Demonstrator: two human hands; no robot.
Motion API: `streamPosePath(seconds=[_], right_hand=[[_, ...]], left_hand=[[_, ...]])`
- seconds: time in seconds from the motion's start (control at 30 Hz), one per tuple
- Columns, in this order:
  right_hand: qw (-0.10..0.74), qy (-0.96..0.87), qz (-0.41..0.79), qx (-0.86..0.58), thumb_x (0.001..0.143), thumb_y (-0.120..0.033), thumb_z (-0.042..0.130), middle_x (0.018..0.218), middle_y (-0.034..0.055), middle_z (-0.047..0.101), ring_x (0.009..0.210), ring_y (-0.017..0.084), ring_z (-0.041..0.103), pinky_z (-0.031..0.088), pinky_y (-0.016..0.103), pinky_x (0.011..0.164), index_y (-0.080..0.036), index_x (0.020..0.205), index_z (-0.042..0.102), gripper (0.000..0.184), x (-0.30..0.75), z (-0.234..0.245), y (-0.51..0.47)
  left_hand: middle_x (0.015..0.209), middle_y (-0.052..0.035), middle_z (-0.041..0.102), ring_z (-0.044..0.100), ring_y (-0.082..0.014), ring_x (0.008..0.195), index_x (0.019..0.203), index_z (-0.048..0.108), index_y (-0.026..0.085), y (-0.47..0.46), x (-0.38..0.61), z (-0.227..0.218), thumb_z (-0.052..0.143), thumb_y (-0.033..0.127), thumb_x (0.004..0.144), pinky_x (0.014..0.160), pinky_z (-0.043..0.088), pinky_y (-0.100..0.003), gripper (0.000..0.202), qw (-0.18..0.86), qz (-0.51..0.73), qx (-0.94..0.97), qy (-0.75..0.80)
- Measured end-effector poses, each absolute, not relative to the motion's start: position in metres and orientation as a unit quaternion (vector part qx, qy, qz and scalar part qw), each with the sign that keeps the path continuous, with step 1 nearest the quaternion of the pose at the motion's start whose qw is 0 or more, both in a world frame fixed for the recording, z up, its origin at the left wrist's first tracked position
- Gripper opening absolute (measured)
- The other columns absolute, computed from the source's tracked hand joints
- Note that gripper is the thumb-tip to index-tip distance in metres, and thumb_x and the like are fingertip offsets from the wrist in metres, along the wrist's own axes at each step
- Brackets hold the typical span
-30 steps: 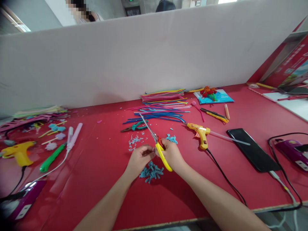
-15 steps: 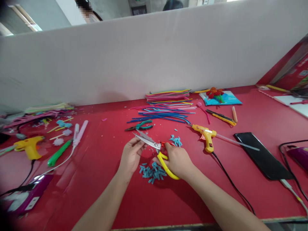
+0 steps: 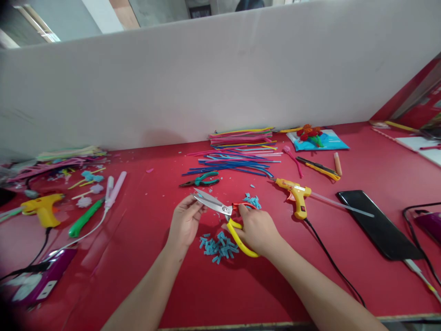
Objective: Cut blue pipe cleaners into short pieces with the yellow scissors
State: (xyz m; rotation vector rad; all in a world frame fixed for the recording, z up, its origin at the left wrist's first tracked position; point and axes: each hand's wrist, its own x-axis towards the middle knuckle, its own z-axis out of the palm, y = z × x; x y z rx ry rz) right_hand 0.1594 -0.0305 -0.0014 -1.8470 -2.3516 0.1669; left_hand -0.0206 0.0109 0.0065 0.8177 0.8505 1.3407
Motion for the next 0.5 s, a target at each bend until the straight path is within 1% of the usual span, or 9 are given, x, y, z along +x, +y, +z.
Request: streamPosePath(seconds=[0.5], right_hand=[[0.072, -0.784, 0.027, -0.616, 0.079, -0.055, 0.027, 0.053, 0.0022, 0.056, 0.047, 0.015, 0.052, 0.013, 0.025, 0.044, -0.018, 0.073, 0.043, 0.04, 0.1603, 0.0012, -0.0314]], left_hand=[[0.066, -0.0001, 0.06, 0.052, -0.0077, 0.059, 0.071, 0.063, 0.015, 0.0101, -0.0205, 0.007, 0.06, 0.012, 0.066, 0.06, 0.04, -0.021, 0.006, 0.631, 0.585, 0.355, 0.365]])
